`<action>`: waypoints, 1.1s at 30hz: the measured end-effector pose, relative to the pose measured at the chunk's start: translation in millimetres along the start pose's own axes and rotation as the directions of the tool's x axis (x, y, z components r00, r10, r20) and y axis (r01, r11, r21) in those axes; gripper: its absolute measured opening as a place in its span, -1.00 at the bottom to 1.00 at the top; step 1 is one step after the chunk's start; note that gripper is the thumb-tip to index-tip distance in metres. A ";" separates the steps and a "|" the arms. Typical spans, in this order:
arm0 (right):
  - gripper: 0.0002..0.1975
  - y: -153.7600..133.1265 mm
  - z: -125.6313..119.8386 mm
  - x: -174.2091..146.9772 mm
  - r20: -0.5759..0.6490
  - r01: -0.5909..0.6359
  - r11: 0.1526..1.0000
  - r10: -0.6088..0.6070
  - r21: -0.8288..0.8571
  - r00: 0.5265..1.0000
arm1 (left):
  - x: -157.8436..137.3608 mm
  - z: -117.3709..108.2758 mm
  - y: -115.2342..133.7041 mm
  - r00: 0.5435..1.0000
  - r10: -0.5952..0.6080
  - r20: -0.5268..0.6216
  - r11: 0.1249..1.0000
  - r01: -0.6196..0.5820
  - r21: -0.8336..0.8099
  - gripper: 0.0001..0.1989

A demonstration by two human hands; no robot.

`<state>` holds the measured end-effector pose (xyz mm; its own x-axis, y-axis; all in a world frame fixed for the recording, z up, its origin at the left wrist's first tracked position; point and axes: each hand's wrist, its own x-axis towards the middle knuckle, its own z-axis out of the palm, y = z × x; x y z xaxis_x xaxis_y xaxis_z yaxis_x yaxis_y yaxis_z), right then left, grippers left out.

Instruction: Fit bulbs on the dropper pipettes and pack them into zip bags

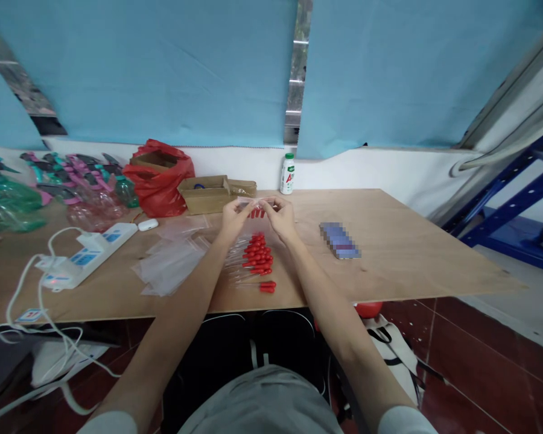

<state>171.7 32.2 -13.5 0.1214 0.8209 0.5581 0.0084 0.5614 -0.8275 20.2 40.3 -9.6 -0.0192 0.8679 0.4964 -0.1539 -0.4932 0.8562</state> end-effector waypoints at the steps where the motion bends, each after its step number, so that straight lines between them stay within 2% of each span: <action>1: -0.60 0.4 0.1 0.1 0.005 0.003 1.000 -0.003 -0.004 1.000 | 0.2 0.1 0.9 1.000 0.010 0.002 1.000 -0.010 0.015 -0.48; 11: -0.64 -3.3 0.7 -1.8 0.060 0.008 0.999 -0.011 0.052 0.998 | 0.9 1.3 -0.2 0.998 0.056 0.008 0.998 -0.056 0.030 -0.49; 15: -0.63 0.6 -3.5 1.2 -0.003 0.005 0.999 -0.005 0.036 1.000 | 6.0 -3.9 -1.1 0.994 0.090 0.062 0.991 -0.096 0.091 -0.47; 17: -0.60 3.4 -8.2 5.2 -0.076 -0.020 0.999 0.022 0.030 0.997 | 11.2 -16.1 -3.4 0.988 0.145 0.057 0.966 -0.154 0.205 -0.49; 19: -0.55 6.6 -15.0 10.6 -0.156 -0.042 0.998 0.050 0.052 0.987 | 15.9 -34.8 -8.9 0.973 0.226 -0.041 0.880 -0.186 0.438 -0.54; 20: -0.52 8.4 -19.2 13.5 -0.186 -0.052 0.996 0.064 0.066 0.981 | 17.4 -45.5 -13.1 0.962 0.239 -0.132 0.825 -0.129 0.550 -0.56; 21: -0.49 10.3 -23.7 16.4 -0.214 -0.063 0.995 0.078 0.077 0.974 | 18.3 -56.2 -18.2 0.947 0.222 -0.231 0.769 -0.024 0.639 -0.58; 22: -0.46 12.2 -28.7 18.9 -0.231 -0.079 0.993 0.096 0.082 0.968 | 18.4 -66.1 -23.8 0.934 0.184 -0.308 0.703 0.094 0.705 -0.60; 24: -0.44 16.1 -39.4 22.5 -0.251 -0.119 0.991 0.130 0.059 0.959 | 17.2 -81.3 -35.3 0.927 0.053 -0.371 0.545 0.285 0.789 -0.57; 26: -0.47 20.4 -51.1 23.9 -0.244 -0.175 0.985 0.167 -0.011 0.955 | 15.2 -89.1 -44.7 0.916 -0.101 -0.389 0.349 0.398 0.848 -0.53; 28: -0.57 25.7 -62.9 23.8 -0.223 -0.253 0.955 0.216 -0.156 0.951 | 13.7 -90.5 -49.6 0.896 -0.170 -0.410 0.208 0.439 0.874 -0.52; 30: -0.64 32.3 -73.7 23.1 -0.196 -0.380 0.852 0.328 -0.360 0.924 | 12.7 -89.0 -49.6 0.889 -0.174 -0.423 0.153 0.448 0.881 -0.54; 33: -0.71 41.8 -86.2 21.8 -0.249 -0.455 0.763 0.381 -0.460 0.890 | 11.7 -87.0 -43.7 0.888 -0.170 -0.428 0.122 0.450 0.885 -0.61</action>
<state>260.3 64.5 -41.3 0.3584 0.9186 0.1665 0.4075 0.0066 -0.9132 -59.3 77.2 -53.6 -0.4134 0.8799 0.2343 0.8469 0.2770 0.4538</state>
